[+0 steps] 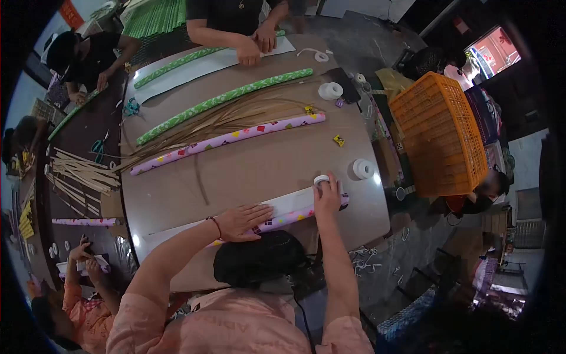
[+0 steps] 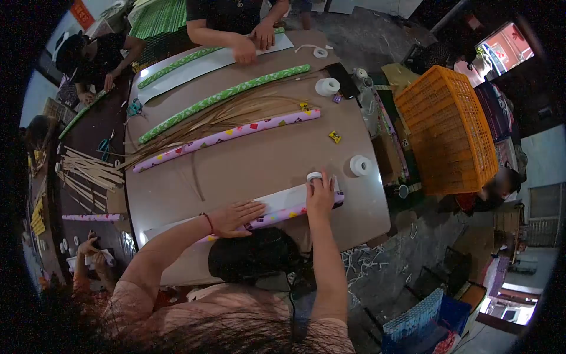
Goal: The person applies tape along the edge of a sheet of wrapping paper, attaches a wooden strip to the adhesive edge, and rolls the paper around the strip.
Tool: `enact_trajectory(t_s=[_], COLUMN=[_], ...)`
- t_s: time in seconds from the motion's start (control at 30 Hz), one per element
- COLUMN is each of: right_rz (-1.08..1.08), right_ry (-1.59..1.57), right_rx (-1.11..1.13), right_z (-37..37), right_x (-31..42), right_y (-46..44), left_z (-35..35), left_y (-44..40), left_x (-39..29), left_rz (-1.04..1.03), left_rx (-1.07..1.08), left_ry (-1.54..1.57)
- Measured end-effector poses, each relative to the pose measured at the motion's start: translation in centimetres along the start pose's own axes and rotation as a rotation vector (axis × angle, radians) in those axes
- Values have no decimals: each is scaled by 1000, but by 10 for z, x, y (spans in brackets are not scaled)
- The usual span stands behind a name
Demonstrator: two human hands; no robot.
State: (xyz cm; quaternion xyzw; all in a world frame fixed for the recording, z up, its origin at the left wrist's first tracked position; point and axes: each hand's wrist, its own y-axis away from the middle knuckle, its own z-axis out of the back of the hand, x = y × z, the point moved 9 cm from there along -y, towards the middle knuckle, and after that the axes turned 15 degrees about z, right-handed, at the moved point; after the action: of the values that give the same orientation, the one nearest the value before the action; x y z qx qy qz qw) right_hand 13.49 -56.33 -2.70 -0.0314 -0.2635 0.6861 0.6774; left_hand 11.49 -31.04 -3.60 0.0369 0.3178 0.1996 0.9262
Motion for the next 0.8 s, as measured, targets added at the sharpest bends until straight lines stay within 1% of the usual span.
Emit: enact_trajectory(t_s=[0.13,0.2,0.3,0.33,0.4,0.5,0.6,0.63,0.7,0.77,0.8], right_rz=[-8,-13,-30,-16,-35,-50,-23,-27,-17,-45,-26], right_ry=[4,-7,-6,-55,-43,-80,-94,-90,-128,-100,-118], right_rx=[-1,-2,14,12,7,28,16,13,24,17,35], right_z=[1,1,2,5,2,0,6,7,8,5,5], right_x=[0,0,1,2,3,1,6,4,5,0,2], right_y=[2,1,2,-1,1,5,-1,-1,-1,3,1], left_z=[2,6,12,13,17,26,14,11,1,-3,-2], left_y=[1,0,-1,-4,-10,-41,-80,-87,-101,-103,-103], left_x=[-1,0,-2,-4,-10,-27,-38,-40,-39,-37,-35], left_rz=[-24,-4,-43,-47,-58,-13,14,8,56,53,58], left_rx=[-26,12,-4,-1,-45,-81,-114,-112,-97,-84,-77], left_ry=[12,59,113,110,-105,-28,33,31,-94,-75,-54])
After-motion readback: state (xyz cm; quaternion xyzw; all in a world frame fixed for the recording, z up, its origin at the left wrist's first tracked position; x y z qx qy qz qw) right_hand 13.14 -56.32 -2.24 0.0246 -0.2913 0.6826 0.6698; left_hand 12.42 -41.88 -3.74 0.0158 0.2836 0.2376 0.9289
